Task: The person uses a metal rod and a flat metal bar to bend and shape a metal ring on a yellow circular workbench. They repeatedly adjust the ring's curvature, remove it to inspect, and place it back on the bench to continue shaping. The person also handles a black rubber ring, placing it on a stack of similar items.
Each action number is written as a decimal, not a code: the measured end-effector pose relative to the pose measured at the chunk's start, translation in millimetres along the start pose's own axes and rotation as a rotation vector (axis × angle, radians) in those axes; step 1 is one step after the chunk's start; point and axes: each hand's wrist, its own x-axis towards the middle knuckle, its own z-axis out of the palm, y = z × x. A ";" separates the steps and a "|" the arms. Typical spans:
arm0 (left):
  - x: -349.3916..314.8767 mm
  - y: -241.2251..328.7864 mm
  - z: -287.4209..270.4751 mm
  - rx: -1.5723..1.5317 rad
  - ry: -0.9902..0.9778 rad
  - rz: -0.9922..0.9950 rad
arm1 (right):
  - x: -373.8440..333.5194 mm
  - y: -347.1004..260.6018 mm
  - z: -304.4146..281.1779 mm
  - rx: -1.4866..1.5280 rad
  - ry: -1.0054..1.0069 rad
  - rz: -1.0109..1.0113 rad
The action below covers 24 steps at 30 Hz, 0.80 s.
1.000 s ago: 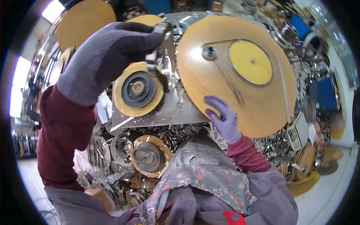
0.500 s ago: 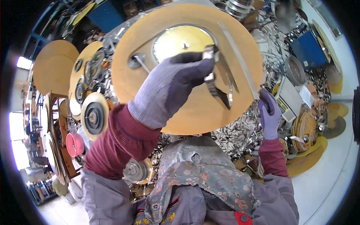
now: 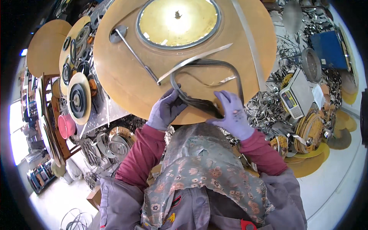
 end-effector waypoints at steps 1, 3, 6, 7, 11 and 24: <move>1.9 -0.8 0.6 -0.018 0.011 0.010 | 3.0 -4.9 9.1 -0.035 -0.027 0.004; 5.4 -3.1 -1.0 -0.032 0.048 0.024 | 2.7 -7.7 26.0 -0.068 -0.035 0.035; 5.3 -3.8 8.1 -0.079 0.063 0.071 | 6.9 2.7 47.3 -0.024 0.019 0.044; 1.9 -3.8 10.4 -0.007 0.109 0.099 | 7.5 9.6 51.0 -0.012 0.010 0.048; -27.4 -8.8 19.0 0.799 0.386 0.406 | 12.2 19.7 54.0 -0.043 0.004 0.037; -36.3 -47.2 11.5 2.229 -0.137 0.723 | 7.4 23.8 29.5 0.000 -0.029 0.060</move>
